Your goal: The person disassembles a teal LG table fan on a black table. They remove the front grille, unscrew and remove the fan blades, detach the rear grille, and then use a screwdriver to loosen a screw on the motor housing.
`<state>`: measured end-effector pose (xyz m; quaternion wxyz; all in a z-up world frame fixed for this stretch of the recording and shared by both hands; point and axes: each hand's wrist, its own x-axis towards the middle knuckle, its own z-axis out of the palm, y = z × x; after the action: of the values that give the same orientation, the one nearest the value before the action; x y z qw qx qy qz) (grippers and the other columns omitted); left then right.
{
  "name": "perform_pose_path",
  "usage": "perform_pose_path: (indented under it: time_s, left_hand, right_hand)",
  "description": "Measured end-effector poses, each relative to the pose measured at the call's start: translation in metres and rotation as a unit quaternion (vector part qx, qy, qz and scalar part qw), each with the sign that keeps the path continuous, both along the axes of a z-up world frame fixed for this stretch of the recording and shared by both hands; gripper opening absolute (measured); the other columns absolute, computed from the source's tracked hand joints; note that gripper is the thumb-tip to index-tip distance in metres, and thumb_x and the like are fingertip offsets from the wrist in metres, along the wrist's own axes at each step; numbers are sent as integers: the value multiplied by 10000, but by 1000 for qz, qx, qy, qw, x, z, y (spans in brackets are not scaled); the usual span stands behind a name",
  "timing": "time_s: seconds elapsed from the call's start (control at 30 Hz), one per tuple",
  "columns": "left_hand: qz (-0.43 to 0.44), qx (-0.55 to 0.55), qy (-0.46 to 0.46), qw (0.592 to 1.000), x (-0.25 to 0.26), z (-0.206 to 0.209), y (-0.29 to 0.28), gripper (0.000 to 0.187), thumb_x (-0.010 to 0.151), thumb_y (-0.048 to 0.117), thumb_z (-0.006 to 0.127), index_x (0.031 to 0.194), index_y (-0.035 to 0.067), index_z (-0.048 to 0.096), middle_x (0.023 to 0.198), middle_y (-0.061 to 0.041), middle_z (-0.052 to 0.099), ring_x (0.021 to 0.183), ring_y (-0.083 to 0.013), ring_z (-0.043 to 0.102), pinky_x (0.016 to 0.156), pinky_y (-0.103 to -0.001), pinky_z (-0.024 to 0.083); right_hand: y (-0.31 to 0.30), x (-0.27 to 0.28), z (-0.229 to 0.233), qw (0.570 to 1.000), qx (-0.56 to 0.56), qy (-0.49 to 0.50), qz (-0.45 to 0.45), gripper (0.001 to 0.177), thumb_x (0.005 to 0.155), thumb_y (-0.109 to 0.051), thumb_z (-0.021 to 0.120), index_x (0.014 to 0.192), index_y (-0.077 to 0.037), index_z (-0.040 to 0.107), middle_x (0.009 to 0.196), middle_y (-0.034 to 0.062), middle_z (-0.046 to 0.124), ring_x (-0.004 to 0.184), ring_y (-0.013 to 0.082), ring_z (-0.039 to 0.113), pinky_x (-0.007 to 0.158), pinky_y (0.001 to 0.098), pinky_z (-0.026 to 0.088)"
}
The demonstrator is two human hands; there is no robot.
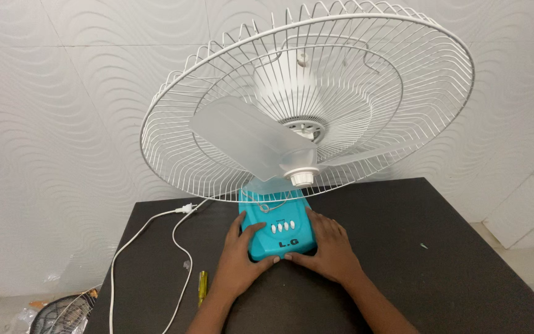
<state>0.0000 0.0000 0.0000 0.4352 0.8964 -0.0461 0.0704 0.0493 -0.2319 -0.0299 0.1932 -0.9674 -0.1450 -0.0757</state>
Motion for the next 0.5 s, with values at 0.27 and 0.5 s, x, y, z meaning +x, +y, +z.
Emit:
perform_pose_path:
  time_s: [0.27, 0.5]
  left_hand:
    - [-8, -28, -49, 998, -2, -5, 2, 828, 624, 296, 939, 1385, 241, 618, 1633, -140, 256, 1486, -384, 313, 1117, -509, 435]
    - [-9, -25, -56, 998, -4, -3, 2, 783, 634, 316, 936, 1343, 238, 611, 1637, -135, 250, 1491, -380, 306, 1133, -522, 418]
  right_hand:
    - [-1, -3, 0, 998, 30, -45, 13, 1229, 640, -800, 744, 1556, -119, 287, 1503, 200, 442, 1422, 365, 400, 1182, 574, 224]
    - [-2, -4, 0, 998, 42, -51, 23, 1236, 642, -806, 737, 1549, -88, 301, 1499, 216, 454, 1420, 368, 416, 1184, 574, 240]
